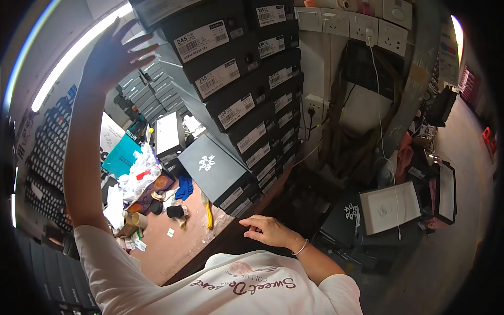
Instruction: Packing high-heeled shoes into boxes with protective paper and silica gel packets.
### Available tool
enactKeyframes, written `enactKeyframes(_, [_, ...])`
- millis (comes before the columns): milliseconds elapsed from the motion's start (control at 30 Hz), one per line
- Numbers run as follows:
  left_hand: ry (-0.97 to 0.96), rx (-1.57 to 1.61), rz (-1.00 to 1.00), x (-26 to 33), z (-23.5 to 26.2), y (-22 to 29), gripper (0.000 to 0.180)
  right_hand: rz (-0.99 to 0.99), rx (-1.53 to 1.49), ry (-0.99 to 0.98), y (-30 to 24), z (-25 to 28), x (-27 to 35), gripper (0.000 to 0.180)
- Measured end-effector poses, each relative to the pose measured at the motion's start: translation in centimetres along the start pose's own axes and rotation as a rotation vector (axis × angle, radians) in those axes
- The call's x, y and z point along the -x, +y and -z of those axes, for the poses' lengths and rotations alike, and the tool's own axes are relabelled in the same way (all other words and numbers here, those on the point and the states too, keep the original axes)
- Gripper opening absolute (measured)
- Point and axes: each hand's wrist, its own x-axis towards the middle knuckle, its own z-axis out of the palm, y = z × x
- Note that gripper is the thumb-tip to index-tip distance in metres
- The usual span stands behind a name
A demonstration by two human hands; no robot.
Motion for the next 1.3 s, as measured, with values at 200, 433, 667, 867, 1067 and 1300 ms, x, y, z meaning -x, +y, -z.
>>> enactKeyframes(200, [0.344, -0.351, 0.064, -1.1, 1.9, -7.5, 0.077, 0.054, 0.047, 0.07, 0.2, 3.9, -1.9, 0.032])
enactKeyframes(433, [0.278, -0.078, 0.33, -1.3, 1.5, -18.1, 0.11, 0.16, -0.046, 0.496, -0.4, 11.5, -6.7, 0.038])
enactKeyframes(667, [0.289, 0.053, 0.325, -0.3, 2.2, -22.8, 0.115, 0.248, 0.107, 0.7, -0.5, 17.3, -13.7, 0.044])
enactKeyframes(867, [0.287, 0.157, 0.303, -0.3, 2.3, -25.2, 0.113, 0.302, 0.243, 0.796, 2.7, 18.3, -18.8, 0.047])
enactKeyframes(1067, [0.273, 0.181, 0.345, -0.4, 2.4, -25.5, 0.112, 0.27, 0.247, 0.809, 3.9, 18.7, -19.6, 0.049])
enactKeyframes(1300, [0.147, 0.274, 0.399, -0.2, 3.2, -25.2, 0.116, 0.302, 0.115, 0.841, 3.1, 17.4, -19.7, 0.047])
